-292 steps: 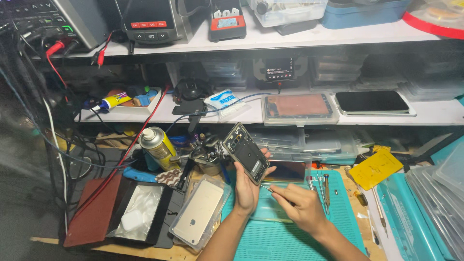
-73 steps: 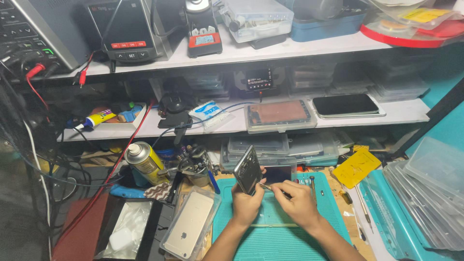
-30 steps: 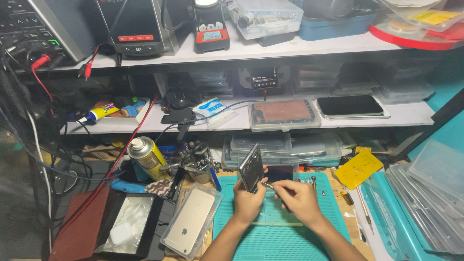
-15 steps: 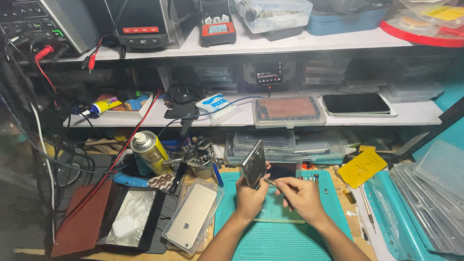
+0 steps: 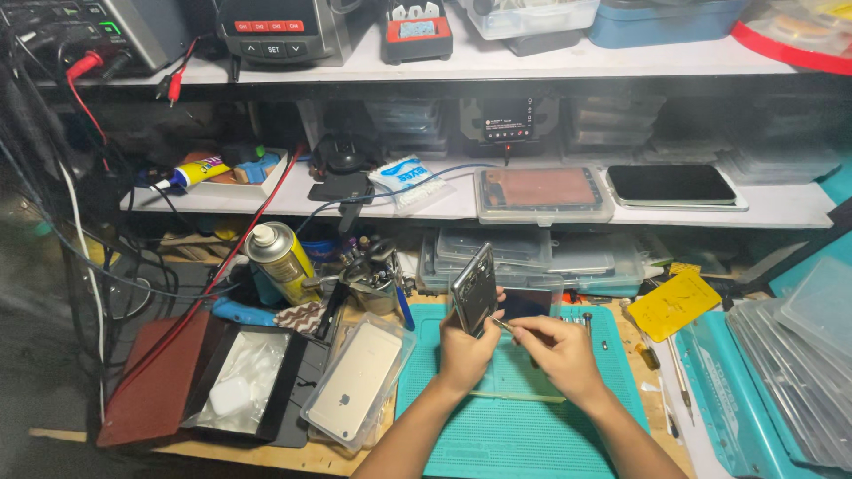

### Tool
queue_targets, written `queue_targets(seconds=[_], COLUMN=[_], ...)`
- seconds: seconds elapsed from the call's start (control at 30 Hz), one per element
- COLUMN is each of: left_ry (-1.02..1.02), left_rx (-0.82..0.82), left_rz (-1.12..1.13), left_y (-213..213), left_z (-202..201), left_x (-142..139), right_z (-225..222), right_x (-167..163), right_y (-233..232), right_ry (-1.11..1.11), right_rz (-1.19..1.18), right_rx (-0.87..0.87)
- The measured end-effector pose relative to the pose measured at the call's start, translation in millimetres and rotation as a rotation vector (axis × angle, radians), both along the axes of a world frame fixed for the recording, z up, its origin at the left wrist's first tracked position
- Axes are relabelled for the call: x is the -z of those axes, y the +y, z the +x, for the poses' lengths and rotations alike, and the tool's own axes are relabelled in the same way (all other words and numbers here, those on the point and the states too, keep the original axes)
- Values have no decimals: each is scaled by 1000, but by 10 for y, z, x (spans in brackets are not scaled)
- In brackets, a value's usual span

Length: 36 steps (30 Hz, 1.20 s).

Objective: The person repairs a smartphone at an electronics workbench. They hold the opened phone chassis, use a screwdriver to remove and tighten small screws, manipulate internal components with tweezers, briefly open a plastic storage box to retrieve parts, and reassemble the phone by aligning the back cover and pressing it into place.

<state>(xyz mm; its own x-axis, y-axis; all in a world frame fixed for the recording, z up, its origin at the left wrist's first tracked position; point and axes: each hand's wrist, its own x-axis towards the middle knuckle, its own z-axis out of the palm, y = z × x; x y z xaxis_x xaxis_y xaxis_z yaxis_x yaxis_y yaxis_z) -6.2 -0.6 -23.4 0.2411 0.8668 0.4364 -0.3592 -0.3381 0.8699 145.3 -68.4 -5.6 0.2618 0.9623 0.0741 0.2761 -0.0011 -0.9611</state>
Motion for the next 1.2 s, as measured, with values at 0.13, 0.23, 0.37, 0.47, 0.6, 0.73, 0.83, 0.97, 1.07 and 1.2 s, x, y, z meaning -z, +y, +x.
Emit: queue_targets(seconds=[0.13, 0.23, 0.37, 0.47, 0.6, 0.73, 0.83, 0.97, 1.07, 1.2], left_ry=[-6, 21, 44, 44, 38, 25, 29, 40, 43, -35], left_rx=[1, -18, -24, -24, -24, -7, -10, -6, 2, 85], left_rz=[-32, 5, 28, 18, 22, 10, 7, 11, 13, -49], left_y=[-10, -12, -22, -24, -27, -28, -21, -7, -7, -4], left_z=[12, 4, -12, -19, -3, 1, 8, 6, -2, -25], left_x=[-2, -6, -21, -37, -34, -9, 11, 24, 22, -6], right_z=[6, -9, -14, -9, -12, 6, 7, -4, -21, -63], right_x=[-77, -78, -23, 2, -9, -17, 14, 29, -42, -196], right_y=[-35, -19, -1, -4, -21, -27, -3, -4, -35, -79], right_ry=[-205, -184, 21, -43, -114, -257, -161, -125, -204, -278], right_rz=[248, 216, -148, -165, 171, 152, 44, 59, 210, 163], right_rx=[-50, -38, -17, -27, -62, -17, -16, -13, -17, 19])
